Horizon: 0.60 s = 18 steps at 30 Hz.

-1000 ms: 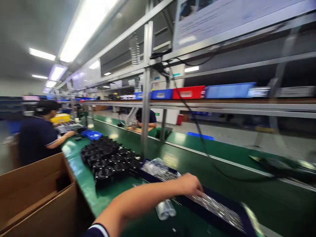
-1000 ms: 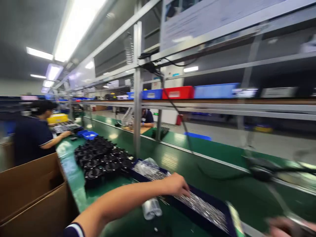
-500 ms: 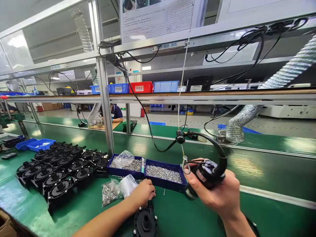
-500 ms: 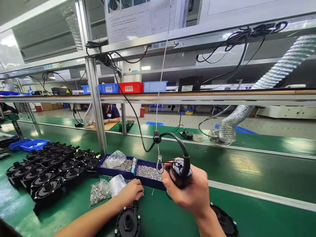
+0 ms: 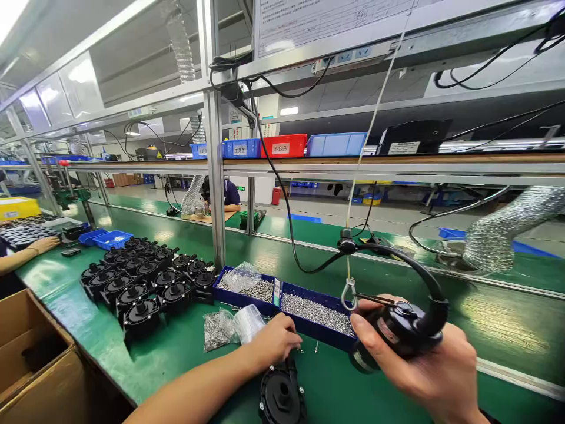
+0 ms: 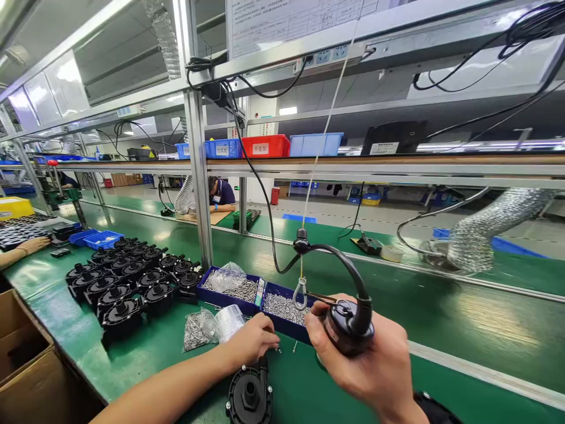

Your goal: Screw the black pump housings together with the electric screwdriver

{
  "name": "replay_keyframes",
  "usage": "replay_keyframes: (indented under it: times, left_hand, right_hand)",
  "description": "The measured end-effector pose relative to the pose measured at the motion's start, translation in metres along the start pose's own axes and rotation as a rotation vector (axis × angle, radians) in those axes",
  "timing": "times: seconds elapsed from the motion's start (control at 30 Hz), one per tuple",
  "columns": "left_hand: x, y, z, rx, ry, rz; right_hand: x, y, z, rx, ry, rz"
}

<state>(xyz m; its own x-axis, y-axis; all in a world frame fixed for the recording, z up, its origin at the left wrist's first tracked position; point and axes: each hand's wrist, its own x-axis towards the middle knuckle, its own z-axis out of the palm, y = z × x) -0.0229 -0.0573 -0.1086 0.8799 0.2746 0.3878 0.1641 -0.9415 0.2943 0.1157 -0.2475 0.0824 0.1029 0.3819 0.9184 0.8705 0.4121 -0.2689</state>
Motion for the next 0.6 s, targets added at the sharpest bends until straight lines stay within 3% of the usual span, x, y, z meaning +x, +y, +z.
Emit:
replay_keyframes:
  times: [0.13,0.27,0.4,0.5,0.6]
  left_hand:
    - [-0.011,0.009,-0.035,-0.205,0.086,-0.176]
    - [-0.036,0.009,-0.062,-0.435,-0.084,-0.525]
    - [-0.059,0.001,-0.055,-0.681,-0.251,-0.779]
    - [-0.064,-0.005,-0.044,-0.912,-0.419,-0.786]
    - [-0.063,-0.007,-0.043,-1.013,-0.507,-0.748]
  right_hand:
    - [0.0,-0.004,0.003,0.062,-0.025,-0.013]
    - [0.0,-0.008,0.01,0.129,-0.028,0.046]
    - [0.001,-0.009,0.022,0.17,-0.078,0.05]
    - [0.0,-0.006,0.03,0.165,-0.127,0.026]
    - [0.0,-0.006,0.034,0.154,-0.151,0.013]
